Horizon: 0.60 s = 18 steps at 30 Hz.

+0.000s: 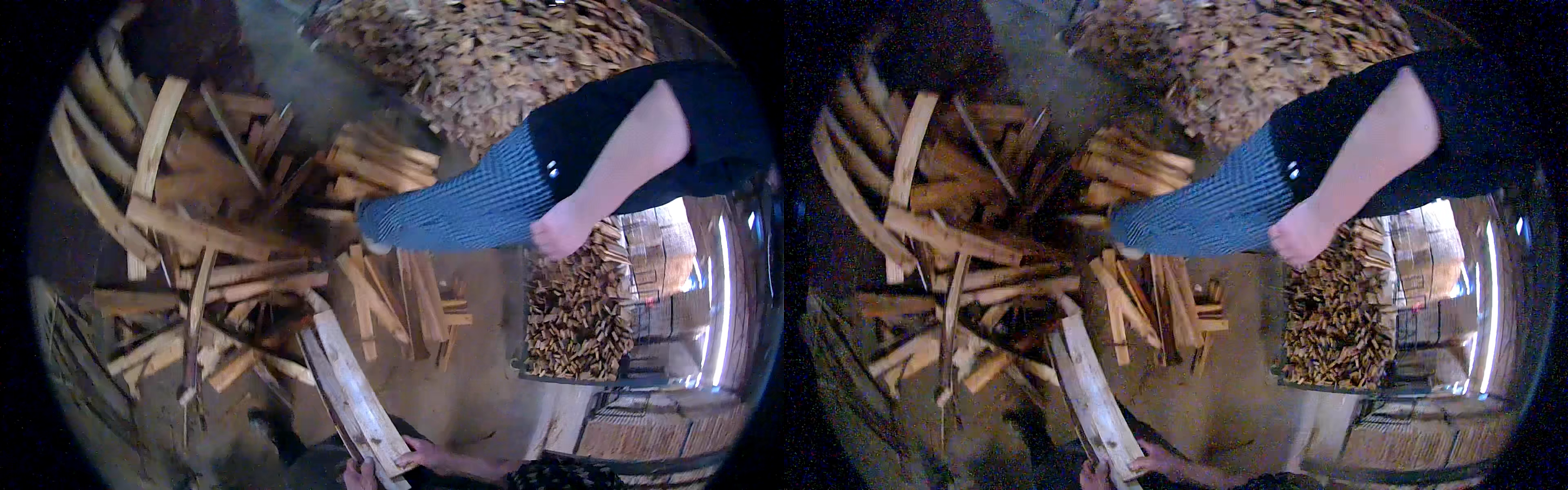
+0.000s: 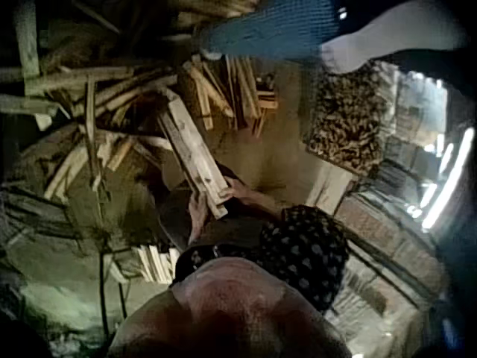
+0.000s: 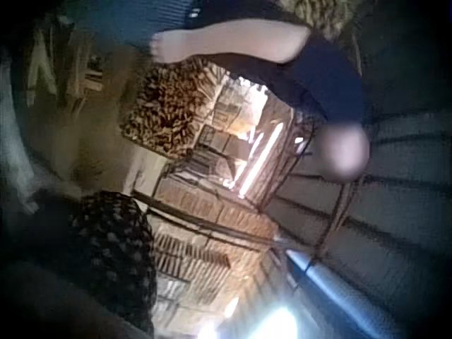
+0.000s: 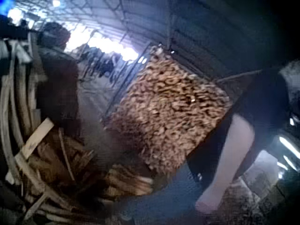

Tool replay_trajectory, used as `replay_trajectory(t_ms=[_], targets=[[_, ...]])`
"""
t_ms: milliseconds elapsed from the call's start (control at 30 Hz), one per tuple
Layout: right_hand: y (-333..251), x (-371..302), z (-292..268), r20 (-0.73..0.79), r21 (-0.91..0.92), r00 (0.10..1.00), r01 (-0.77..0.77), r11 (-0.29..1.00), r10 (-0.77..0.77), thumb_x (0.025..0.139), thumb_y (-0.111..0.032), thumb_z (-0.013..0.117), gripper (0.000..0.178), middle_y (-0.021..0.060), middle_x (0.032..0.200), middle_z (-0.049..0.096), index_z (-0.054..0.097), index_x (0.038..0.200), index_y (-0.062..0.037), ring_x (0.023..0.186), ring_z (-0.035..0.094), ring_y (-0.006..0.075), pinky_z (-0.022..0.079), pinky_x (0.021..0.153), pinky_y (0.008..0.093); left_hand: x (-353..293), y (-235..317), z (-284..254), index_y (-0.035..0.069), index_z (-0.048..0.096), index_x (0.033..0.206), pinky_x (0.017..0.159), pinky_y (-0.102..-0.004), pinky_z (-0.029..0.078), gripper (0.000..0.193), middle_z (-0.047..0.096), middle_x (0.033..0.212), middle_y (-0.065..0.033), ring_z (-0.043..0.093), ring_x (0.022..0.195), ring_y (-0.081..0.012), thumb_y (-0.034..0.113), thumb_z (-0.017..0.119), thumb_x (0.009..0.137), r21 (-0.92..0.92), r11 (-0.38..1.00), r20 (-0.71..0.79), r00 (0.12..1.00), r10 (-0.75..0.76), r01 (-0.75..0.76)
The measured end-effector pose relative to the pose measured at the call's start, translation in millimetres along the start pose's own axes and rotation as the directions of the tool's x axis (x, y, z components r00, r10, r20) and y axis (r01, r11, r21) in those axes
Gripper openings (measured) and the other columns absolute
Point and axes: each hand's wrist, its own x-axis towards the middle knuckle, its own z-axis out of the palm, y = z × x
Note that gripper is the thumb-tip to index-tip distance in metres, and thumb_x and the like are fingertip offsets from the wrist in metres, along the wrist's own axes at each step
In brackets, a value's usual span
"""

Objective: The person picks up wooden planks from a large pile on the floor and stacks them onto a metal rack. The person handles the planks by hand, moving them from the disorganized pile to a more organized stack on the rack.

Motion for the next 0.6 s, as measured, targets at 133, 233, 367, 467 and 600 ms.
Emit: replay_trajectory(t_ms=[133, 233, 367, 467, 600], targets=[[-15.6, -7.5, 29.7, -0.084, 0.223, 0.953, 0.303, 0.927, -0.291, 0.079, -0.019, 0.055, 0.050, 0.0081, 0.114, 0.044, 0.035, 0.122, -0.0032, 0.100, 0.046, 0.0184, 0.041, 0.083, 0.0314, 74.8, -72.5, 11.8, 0.004, 0.037, 0.125, 0.077, -0.0317, 0.041, 0.041, 0.048, 0.118, -0.0102, 0.050, 0.100, -0.0281, 0.026, 0.040, 0.091, -0.242, 0.953, 0.008, 0.982, 0.187, -0.180], [-91.3, -22.5, 53.1, -0.076, 0.068, 0.951, 0.304, 0.950, -0.298, 0.083, -0.027, 0.053, 0.065, 0.0122, 0.137, 0.022, 0.018, 0.135, -0.0079, 0.118, 0.035, 0.0269, 0.040, 0.087, 0.0369, 90.1, -20.7, -23.3, 0.002, 0.043, 0.120, 0.077, -0.0342, 0.043, 0.044, 0.052, 0.112, -0.0150, 0.051, 0.097, -0.0299, 0.033, 0.042, 0.089, -0.057, 0.959, -0.102, 0.957, 0.271, -0.277], [-98.2, -39.5, 46.5, -0.089, 0.156, 0.942, 0.334, 0.930, -0.324, 0.082, -0.025, 0.052, 0.056, 0.0112, 0.131, 0.025, 0.023, 0.127, -0.0075, 0.114, 0.036, 0.0250, 0.040, 0.086, 0.0362, 47.5, 72.5, -25.2, 0.001, 0.049, 0.115, 0.077, -0.0358, 0.043, 0.049, 0.053, 0.109, -0.0179, 0.051, 0.096, -0.0303, 0.040, 0.046, 0.086, 0.145, 0.914, -0.108, 0.912, 0.396, -0.380], [-77.7, -45.7, 24.1, -0.176, 0.140, 0.895, 0.436, 0.889, -0.411, 0.082, -0.024, 0.052, 0.046, 0.0106, 0.123, 0.031, 0.031, 0.119, -0.0065, 0.107, 0.040, 0.0233, 0.041, 0.084, 0.0349, 59.3, 69.5, -10.5, 0.003, 0.051, 0.114, 0.075, -0.0339, 0.044, 0.049, 0.055, 0.107, -0.0151, 0.053, 0.094, -0.0258, 0.042, 0.050, 0.084, -0.045, 0.926, -0.003, 0.927, 0.374, -0.374], [-65.1, -26.2, 6.4, -0.184, 0.096, 0.842, 0.529, 0.843, -0.508, 0.080, -0.022, 0.051, 0.033, 0.0099, 0.112, 0.041, 0.041, 0.107, -0.0050, 0.097, 0.046, 0.0210, 0.042, 0.081, 0.0333, 49.0, 83.9, -6.6, 0.004, 0.049, 0.113, 0.073, -0.0300, 0.043, 0.042, 0.053, 0.105, -0.0140, 0.051, 0.092, -0.0218, 0.034, 0.051, 0.083, -0.086, 0.951, -0.002, 0.954, 0.299, -0.298]])
